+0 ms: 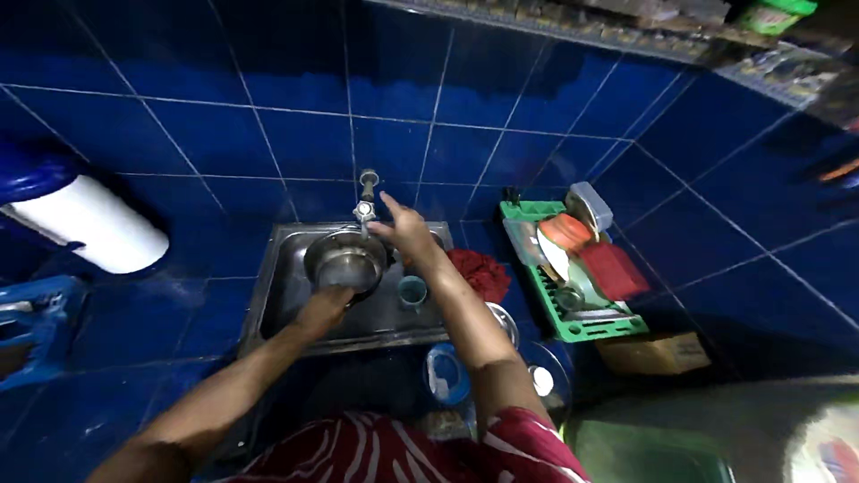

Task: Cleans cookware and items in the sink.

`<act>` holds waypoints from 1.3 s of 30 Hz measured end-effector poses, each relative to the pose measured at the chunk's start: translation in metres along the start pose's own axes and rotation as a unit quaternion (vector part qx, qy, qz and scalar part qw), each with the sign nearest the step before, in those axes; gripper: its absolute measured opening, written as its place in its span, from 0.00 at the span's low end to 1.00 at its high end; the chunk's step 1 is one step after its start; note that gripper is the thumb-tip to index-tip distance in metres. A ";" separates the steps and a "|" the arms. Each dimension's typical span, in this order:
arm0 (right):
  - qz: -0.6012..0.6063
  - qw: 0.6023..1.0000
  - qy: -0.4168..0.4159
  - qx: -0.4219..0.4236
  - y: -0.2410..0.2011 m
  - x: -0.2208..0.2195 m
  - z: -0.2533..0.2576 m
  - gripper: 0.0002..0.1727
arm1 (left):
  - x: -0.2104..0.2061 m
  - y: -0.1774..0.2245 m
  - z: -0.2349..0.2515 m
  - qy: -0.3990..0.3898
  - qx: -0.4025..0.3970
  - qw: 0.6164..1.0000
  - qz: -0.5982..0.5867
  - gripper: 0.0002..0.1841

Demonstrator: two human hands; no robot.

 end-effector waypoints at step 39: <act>0.032 0.991 -0.096 -0.086 0.009 -0.023 0.070 0.35 | 0.033 -0.052 0.029 0.070 0.354 0.756 -0.546 0.24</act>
Point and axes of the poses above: each hand's wrist, its own z-axis towards the middle knuckle, its own x-axis out of the back of the hand, y = z × x, the point moved 5 cm from there along z, towards the middle knuckle, and after that the axes turned 1 degree about -y, right-handed, at the moved point
